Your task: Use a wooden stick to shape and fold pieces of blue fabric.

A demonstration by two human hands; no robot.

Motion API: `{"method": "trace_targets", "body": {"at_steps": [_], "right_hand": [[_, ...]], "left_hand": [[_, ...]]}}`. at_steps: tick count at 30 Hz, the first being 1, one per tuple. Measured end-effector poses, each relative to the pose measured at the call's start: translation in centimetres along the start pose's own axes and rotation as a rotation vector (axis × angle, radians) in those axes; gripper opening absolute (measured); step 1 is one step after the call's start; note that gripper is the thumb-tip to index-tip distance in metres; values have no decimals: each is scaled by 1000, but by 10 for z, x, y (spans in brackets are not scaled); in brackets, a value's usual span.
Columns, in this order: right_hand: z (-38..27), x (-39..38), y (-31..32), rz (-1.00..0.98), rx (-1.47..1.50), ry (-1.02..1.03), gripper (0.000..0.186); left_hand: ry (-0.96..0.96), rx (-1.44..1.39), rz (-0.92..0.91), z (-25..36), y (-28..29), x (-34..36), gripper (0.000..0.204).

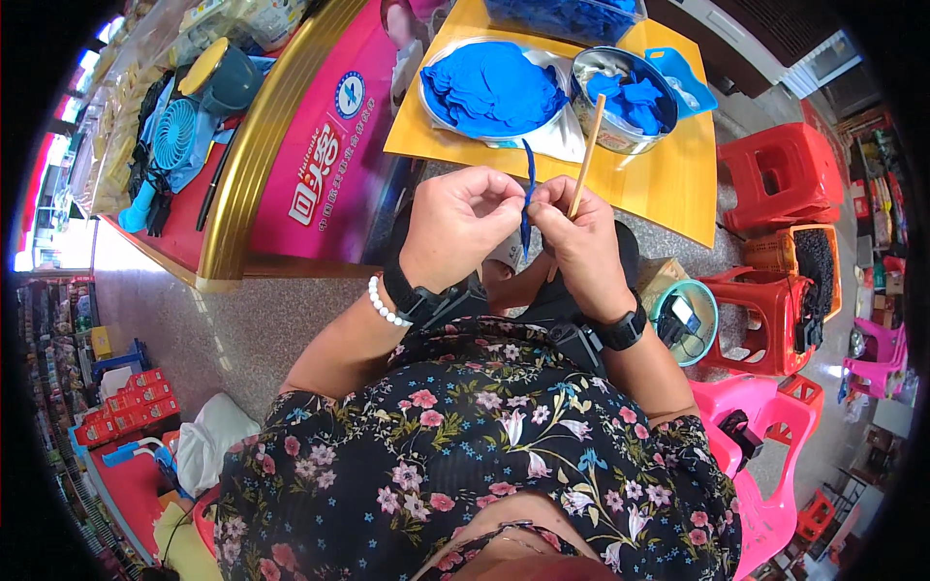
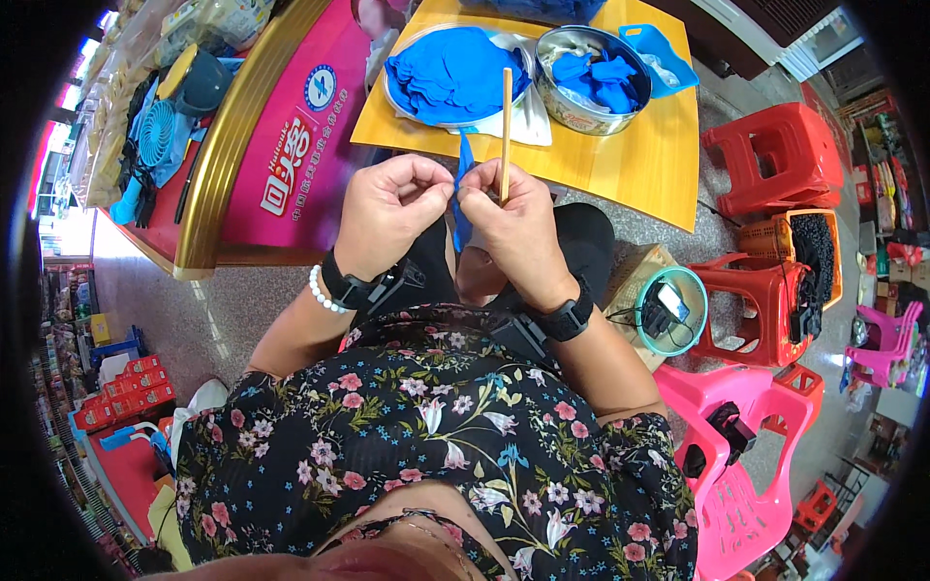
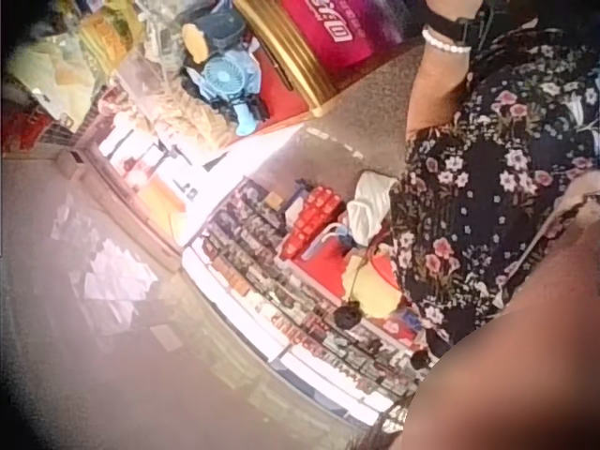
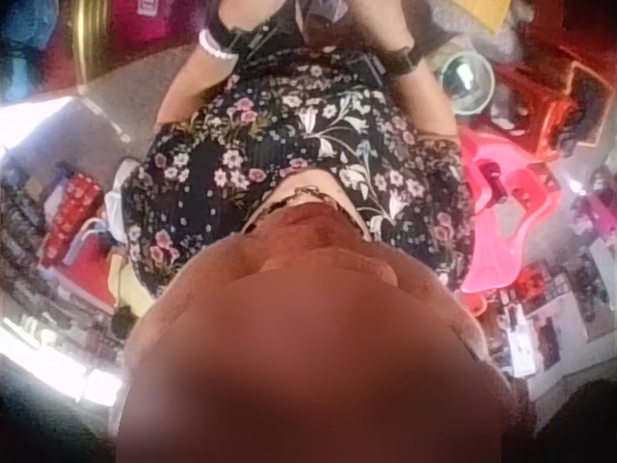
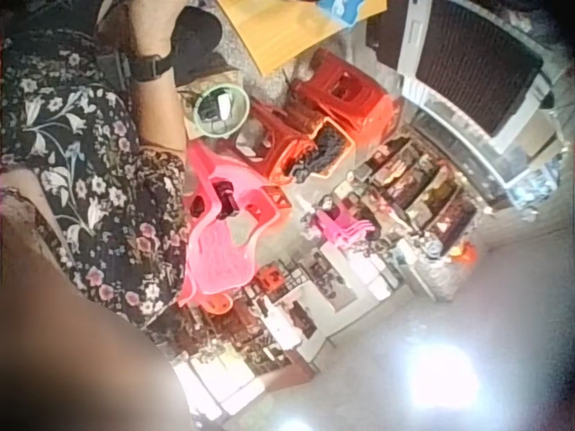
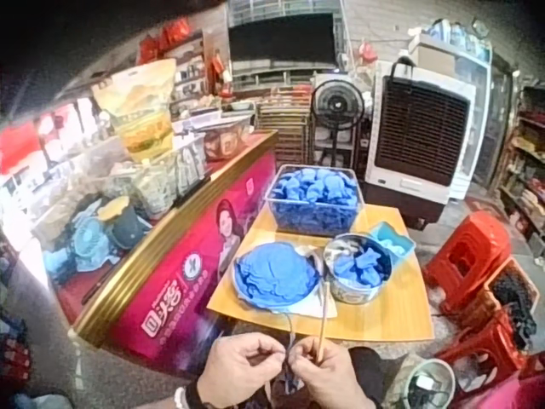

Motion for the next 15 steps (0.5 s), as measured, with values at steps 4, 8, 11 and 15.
{"method": "trace_targets", "body": {"at_steps": [4,8,11,15], "right_hand": [[-2,-1,0,-41,89,-45,2],[-1,-1,3,-103,180,-96,3],[1,0,8,-126,251,-137,4],[-1,-3,4,-43,92,-44,5]], "left_hand": [[-13,20,-7,0,-1,0,7],[-4,0,-24,3,-1,-1,6],[-6,-20,-29,5,-3,-1,6],[-30,-3,19,6,-2,-1,7]]}}
Point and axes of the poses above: each hand's wrist, its own x-axis towards the middle knuckle, its own y-axis out of the back of the hand, z = x × y, the point moved 2 cm from there along x, towards the middle knuckle, and after that the axes turned 6 degrees about -y, right-handed, at the moved point
